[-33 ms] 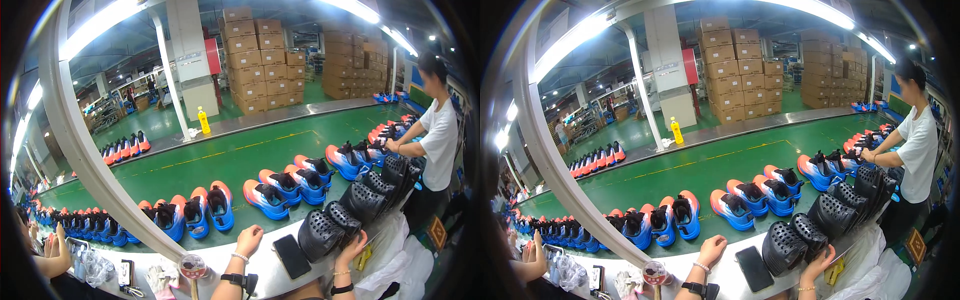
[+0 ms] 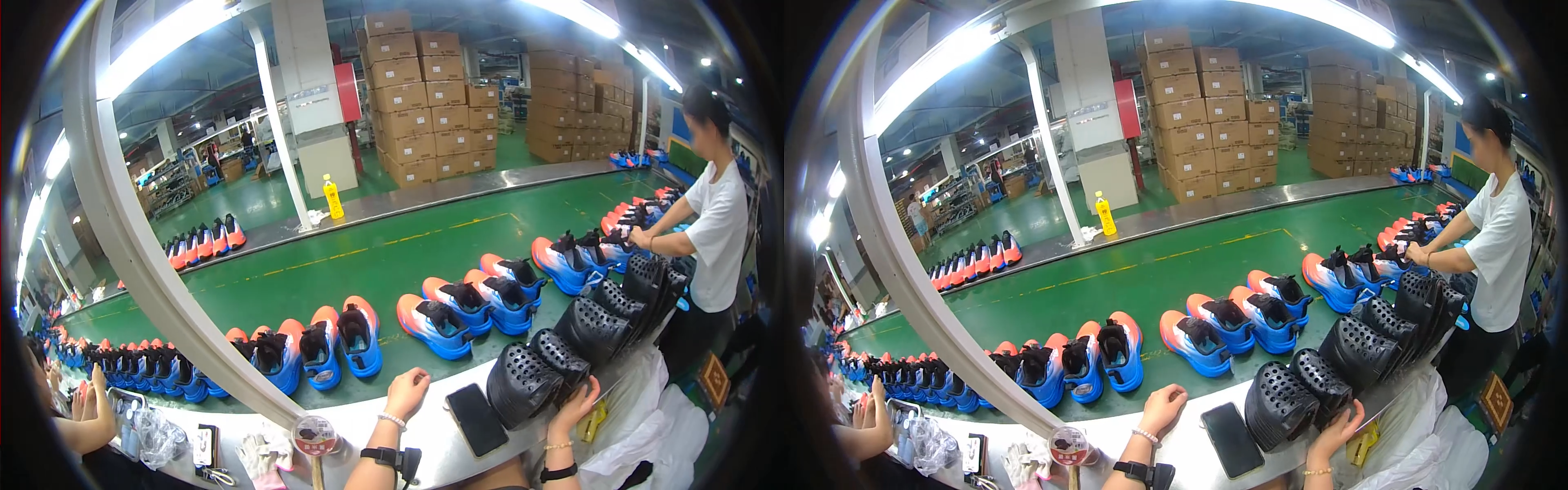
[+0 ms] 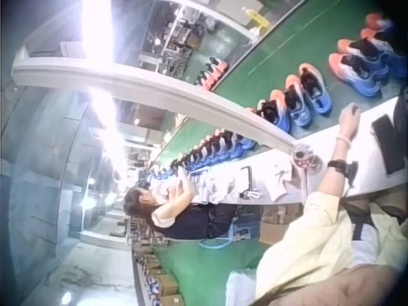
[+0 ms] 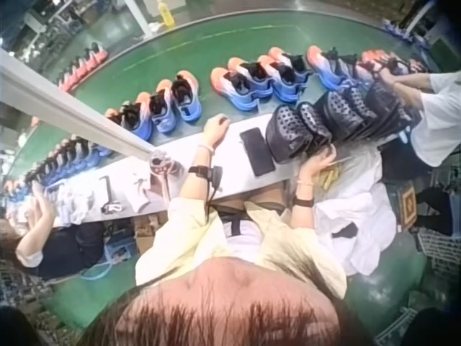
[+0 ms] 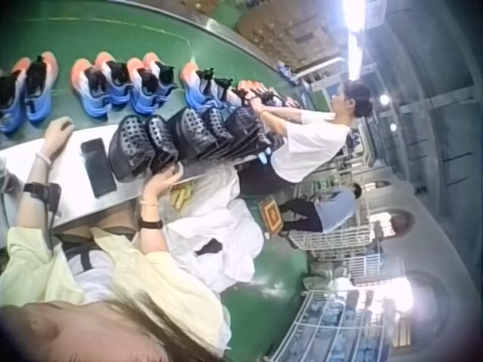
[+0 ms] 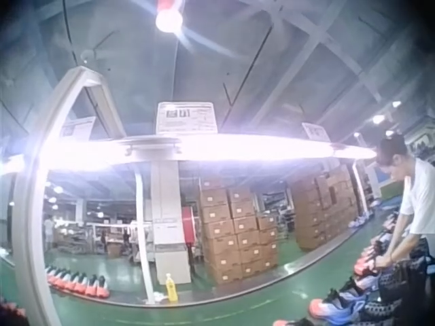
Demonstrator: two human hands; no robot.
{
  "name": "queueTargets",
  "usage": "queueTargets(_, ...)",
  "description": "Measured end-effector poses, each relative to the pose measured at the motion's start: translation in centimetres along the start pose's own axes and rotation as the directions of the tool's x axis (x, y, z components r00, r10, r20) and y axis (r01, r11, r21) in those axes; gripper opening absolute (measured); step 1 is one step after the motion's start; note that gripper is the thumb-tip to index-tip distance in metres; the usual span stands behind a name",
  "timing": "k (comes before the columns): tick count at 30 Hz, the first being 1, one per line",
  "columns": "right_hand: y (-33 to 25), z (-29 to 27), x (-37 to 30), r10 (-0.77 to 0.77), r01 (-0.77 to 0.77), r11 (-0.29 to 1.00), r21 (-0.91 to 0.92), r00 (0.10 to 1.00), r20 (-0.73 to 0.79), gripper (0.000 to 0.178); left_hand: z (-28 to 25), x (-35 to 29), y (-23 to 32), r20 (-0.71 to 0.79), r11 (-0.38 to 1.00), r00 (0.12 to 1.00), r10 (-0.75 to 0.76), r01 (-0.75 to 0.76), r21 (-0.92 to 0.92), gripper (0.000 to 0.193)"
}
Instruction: Assemble shoe uppers and soles on a factory assembly line.
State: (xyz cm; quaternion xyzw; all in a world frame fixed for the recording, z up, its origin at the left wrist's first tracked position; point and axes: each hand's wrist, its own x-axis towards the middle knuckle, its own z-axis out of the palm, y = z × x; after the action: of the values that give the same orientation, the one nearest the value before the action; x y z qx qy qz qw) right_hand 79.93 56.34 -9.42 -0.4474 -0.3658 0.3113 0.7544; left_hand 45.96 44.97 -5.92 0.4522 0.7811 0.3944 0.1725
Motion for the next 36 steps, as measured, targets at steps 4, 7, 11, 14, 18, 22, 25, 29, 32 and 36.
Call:
queueTargets(4, 1.3, -0.3, 0.6, 0.198, -0.205, 0.974, 0.094, 0.978, 0.072, 0.028, -0.3, 0.4, 0.6, -0.004, 1.0, 1.0, 0.014, -0.014, 0.003, 0.025)
queueTargets(7, 1.6, 0.0, 0.8, 0.19, -0.208, 0.964, 0.168, 0.975, 0.118, 0.028, -0.1, 0.8, 0.3, 0.002, 1.0, 1.0, -0.002, 0.002, -0.016, 0.025)
queueTargets(11, 1.0, -0.2, 0.8, 0.216, -0.229, 0.97, 0.078, 0.966, 0.142, 0.028, -0.2, 0.8, 0.6, 0.004, 1.0, 1.0, 0.002, -0.002, -0.02, 0.024)
queueTargets(14, 3.1, -0.1, 1.5, 0.107, -0.113, 0.987, 0.111, 0.992, 0.059, 0.023, 0.1, 0.8, 0.1, -0.02, 0.999, 0.999, 0.031, -0.031, -0.006, 0.024)
queueTargets(18, 2.6, 0.5, 1.0, 0.092, -0.097, 0.99, 0.108, 0.995, 0.043, 0.022, 0.1, 0.9, 0.0, -0.006, 1.0, 1.0, 0.017, -0.017, -0.008, 0.024)
queueTargets(22, 0.9, 0.9, 0.5, 0.141, -0.145, 0.986, 0.081, 0.989, 0.044, 0.022, 0.0, 0.8, 0.0, -0.004, 1.0, 1.0, 0.019, -0.019, -0.004, 0.024)
queueTargets(25, 1.8, 0.4, 0.8, 0.145, -0.149, 0.986, 0.07, 0.988, 0.052, 0.022, 0.1, 0.8, 0.1, -0.002, 1.0, 1.0, 0.021, -0.021, -0.008, 0.025)
queueTargets(29, 1.7, 0.7, 0.8, 0.138, -0.143, 0.985, 0.098, 0.989, 0.06, 0.022, 0.1, 0.8, 0.3, 0.003, 1.0, 1.0, 0.014, -0.014, -0.007, 0.025)
queueTargets(32, 3.0, 0.1, 1.3, 0.111, -0.12, 0.987, 0.104, 0.99, 0.087, 0.022, 0.1, 0.8, 0.3, 0.005, 1.0, 1.0, -0.001, 0.001, -0.005, 0.025)
queueTargets(36, 1.8, 0.7, 0.9, 0.095, -0.102, 0.989, 0.109, 0.993, 0.067, 0.023, 0.0, 0.8, 0.7, 0.011, 1.0, 1.0, -0.005, 0.005, 0.012, 0.025)
